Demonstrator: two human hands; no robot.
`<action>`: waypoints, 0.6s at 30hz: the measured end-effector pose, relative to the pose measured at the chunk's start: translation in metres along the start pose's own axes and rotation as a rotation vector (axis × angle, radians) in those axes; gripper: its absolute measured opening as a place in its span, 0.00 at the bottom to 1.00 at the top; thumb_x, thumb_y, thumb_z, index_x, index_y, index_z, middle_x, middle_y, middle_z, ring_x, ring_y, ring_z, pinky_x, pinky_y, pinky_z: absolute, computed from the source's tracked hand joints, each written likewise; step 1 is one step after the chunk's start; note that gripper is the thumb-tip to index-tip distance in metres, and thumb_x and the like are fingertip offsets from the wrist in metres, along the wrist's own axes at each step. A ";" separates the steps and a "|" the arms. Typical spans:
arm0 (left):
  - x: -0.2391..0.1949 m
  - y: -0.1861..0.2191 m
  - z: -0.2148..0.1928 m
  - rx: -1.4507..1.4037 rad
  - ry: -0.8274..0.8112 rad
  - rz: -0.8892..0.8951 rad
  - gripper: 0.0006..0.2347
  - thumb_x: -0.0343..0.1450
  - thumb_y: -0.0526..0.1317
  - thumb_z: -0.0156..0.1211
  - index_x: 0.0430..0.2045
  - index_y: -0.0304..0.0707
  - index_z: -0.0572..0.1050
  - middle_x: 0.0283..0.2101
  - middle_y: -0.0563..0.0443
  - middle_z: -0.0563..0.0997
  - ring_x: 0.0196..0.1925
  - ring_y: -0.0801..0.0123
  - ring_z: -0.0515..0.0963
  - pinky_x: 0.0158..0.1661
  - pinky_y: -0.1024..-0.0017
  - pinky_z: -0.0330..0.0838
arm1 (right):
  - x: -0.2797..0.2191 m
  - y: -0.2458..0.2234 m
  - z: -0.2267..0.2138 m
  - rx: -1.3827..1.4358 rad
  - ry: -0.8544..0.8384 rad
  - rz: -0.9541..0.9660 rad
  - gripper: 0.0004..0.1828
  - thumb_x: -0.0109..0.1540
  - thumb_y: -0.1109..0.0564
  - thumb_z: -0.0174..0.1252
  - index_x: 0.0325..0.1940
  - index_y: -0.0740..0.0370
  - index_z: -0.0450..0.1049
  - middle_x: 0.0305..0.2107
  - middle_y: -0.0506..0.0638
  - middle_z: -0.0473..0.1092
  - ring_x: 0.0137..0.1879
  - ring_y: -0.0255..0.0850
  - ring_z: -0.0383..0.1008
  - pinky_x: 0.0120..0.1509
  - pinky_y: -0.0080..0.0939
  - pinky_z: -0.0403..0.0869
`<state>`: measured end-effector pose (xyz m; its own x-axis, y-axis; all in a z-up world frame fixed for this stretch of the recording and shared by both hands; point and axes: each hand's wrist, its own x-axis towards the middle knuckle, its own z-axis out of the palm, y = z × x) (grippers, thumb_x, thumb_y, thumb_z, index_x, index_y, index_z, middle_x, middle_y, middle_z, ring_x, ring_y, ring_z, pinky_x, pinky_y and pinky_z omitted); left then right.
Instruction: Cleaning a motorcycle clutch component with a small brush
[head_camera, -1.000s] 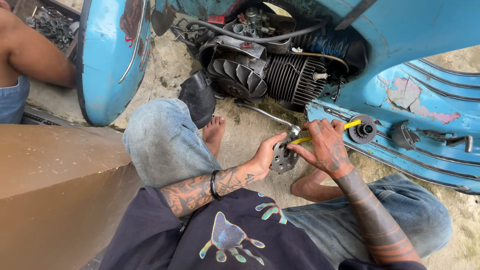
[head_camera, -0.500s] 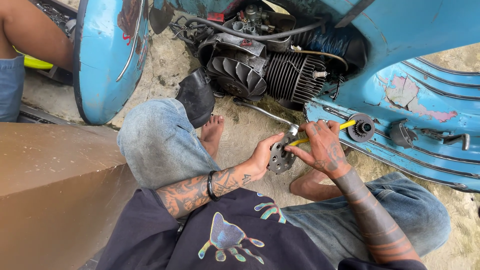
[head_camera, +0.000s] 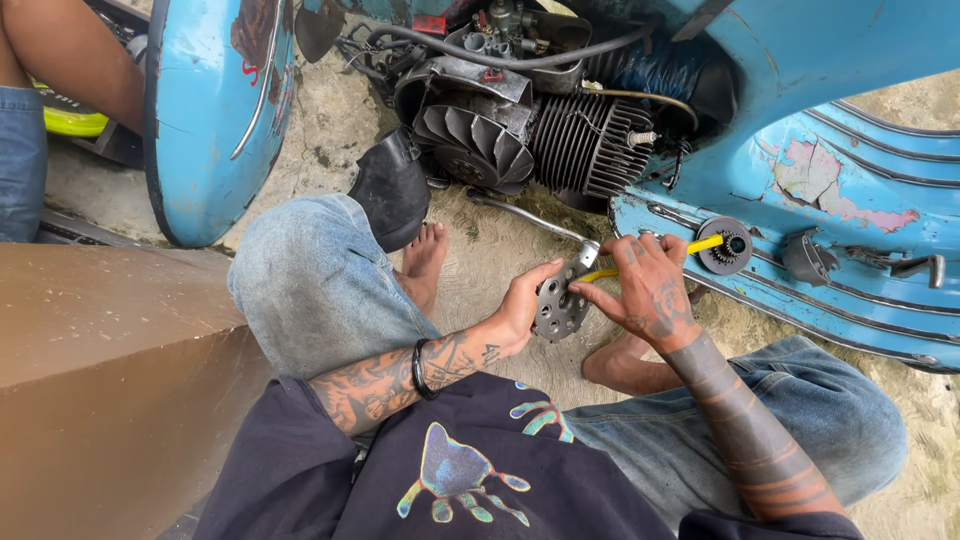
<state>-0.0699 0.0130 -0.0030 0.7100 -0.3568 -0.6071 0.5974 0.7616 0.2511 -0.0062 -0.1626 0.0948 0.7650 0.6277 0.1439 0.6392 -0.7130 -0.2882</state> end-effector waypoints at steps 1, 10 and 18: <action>0.003 -0.002 -0.002 -0.004 -0.004 0.009 0.21 0.70 0.53 0.61 0.43 0.32 0.79 0.40 0.45 0.82 0.44 0.60 0.82 0.47 0.56 0.79 | 0.000 0.001 0.000 -0.010 0.011 -0.016 0.30 0.60 0.29 0.63 0.47 0.56 0.71 0.28 0.53 0.71 0.36 0.46 0.69 0.57 0.51 0.57; 0.006 -0.003 0.006 -0.034 -0.038 0.003 0.19 0.70 0.53 0.61 0.40 0.35 0.79 0.39 0.48 0.82 0.44 0.61 0.82 0.46 0.58 0.79 | 0.003 0.004 -0.006 -0.024 0.033 0.035 0.30 0.60 0.29 0.64 0.48 0.54 0.70 0.31 0.53 0.72 0.39 0.45 0.70 0.57 0.49 0.57; -0.011 0.002 0.035 -0.082 -0.018 0.036 0.16 0.70 0.52 0.62 0.38 0.38 0.80 0.37 0.50 0.83 0.40 0.65 0.83 0.43 0.62 0.80 | 0.003 0.005 -0.017 0.034 0.082 0.054 0.29 0.60 0.33 0.67 0.49 0.57 0.70 0.30 0.53 0.69 0.39 0.48 0.69 0.58 0.53 0.58</action>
<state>-0.0635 -0.0003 0.0308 0.7373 -0.3378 -0.5850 0.5395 0.8156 0.2089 0.0011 -0.1694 0.1097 0.8032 0.5598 0.2036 0.5946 -0.7336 -0.3290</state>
